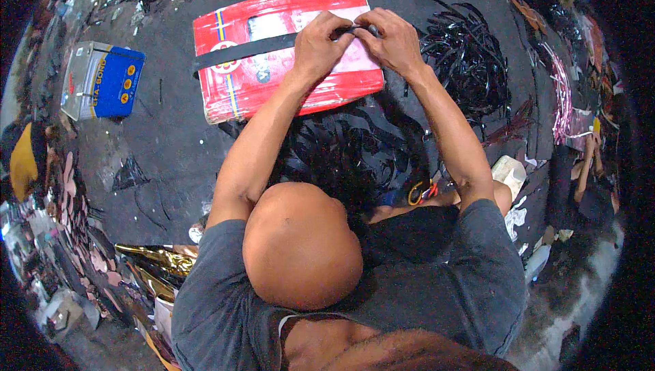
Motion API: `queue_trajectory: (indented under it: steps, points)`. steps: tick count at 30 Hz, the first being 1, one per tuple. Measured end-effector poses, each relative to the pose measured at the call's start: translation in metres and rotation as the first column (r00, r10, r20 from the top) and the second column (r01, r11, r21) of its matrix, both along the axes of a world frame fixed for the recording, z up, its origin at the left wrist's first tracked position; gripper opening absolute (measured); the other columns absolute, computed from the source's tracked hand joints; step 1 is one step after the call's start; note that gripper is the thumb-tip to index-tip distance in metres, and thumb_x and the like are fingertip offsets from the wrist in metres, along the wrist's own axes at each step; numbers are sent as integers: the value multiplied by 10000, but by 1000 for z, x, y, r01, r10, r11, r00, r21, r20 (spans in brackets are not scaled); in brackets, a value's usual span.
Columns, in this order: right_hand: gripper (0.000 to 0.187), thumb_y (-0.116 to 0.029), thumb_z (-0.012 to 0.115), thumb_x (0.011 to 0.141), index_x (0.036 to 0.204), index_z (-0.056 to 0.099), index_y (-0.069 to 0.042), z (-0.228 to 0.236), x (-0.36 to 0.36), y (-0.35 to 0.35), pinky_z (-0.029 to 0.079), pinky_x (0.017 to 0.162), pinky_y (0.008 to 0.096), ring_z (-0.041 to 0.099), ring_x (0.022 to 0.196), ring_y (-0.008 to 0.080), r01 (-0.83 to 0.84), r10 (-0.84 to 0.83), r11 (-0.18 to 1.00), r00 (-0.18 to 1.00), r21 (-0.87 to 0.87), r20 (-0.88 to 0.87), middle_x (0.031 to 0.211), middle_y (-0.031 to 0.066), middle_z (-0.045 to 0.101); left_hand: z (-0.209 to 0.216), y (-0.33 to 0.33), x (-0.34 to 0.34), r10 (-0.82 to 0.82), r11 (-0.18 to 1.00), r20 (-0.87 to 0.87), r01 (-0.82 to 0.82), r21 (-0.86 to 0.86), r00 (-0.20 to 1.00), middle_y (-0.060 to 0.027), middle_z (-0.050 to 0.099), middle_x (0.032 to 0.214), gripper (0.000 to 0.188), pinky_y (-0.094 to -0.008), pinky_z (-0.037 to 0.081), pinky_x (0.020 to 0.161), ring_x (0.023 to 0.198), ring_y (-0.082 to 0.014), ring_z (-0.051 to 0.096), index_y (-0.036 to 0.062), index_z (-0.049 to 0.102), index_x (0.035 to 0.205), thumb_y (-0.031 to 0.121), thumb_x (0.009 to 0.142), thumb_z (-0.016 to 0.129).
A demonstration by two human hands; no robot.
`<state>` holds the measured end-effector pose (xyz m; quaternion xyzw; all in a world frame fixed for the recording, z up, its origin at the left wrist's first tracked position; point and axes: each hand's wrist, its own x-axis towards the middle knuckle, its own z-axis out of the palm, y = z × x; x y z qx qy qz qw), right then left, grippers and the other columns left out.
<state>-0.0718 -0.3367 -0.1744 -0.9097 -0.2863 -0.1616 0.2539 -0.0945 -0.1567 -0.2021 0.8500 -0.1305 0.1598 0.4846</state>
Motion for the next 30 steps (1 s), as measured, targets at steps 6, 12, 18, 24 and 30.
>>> queue_trajectory:
  steps: [6, 12, 18, 24, 30]
  points:
    - [194, -276, 709, 847, 968, 710, -124, 2, -5, -7, 545, 705, 379, 656, 846, 251, -39, 39, 999, 999, -28, 11, 924, 49, 632, -7, 0, -2, 25, 998, 40, -27, 59, 999, -71, 672, 918, 163, -350, 546, 733, 832, -249, 680, 91, 746, 951, 176, 812, 753]
    - [190, -230, 725, 856, 1004, 731, -112, 1, 3, -24, 545, 690, 358, 671, 819, 231, -174, 186, 978, 977, -114, 100, 996, 48, 626, -17, 0, -1, -1, 986, 198, -33, 165, 980, -41, 666, 895, 181, -355, 545, 673, 752, -245, 676, 93, 752, 915, 216, 783, 770]
    - [221, -196, 756, 835, 1040, 754, -114, -10, 9, -29, 509, 679, 311, 627, 778, 189, -220, 220, 971, 975, 92, 9, 1055, 57, 605, -8, 4, 2, -39, 998, 48, 37, 45, 998, -56, 687, 912, 208, -319, 548, 707, 795, -207, 685, 97, 762, 942, 174, 753, 801]
    - [216, -262, 787, 788, 969, 778, -146, -22, 6, -24, 519, 712, 320, 620, 784, 195, -80, 111, 966, 987, 245, -117, 1060, 47, 609, -8, 4, 4, -23, 1000, 21, 22, 7, 1000, -45, 672, 847, 179, -317, 531, 674, 725, -187, 664, 104, 766, 891, 211, 750, 797]
    - [185, -222, 796, 785, 956, 786, -151, -31, 5, -22, 478, 645, 290, 561, 702, 138, -11, 43, 961, 993, 277, -109, 1033, 26, 593, -9, 2, 4, 14, 1000, -23, -14, 2, 1000, -44, 674, 839, 155, -318, 528, 665, 716, -189, 665, 112, 770, 871, 214, 757, 794]
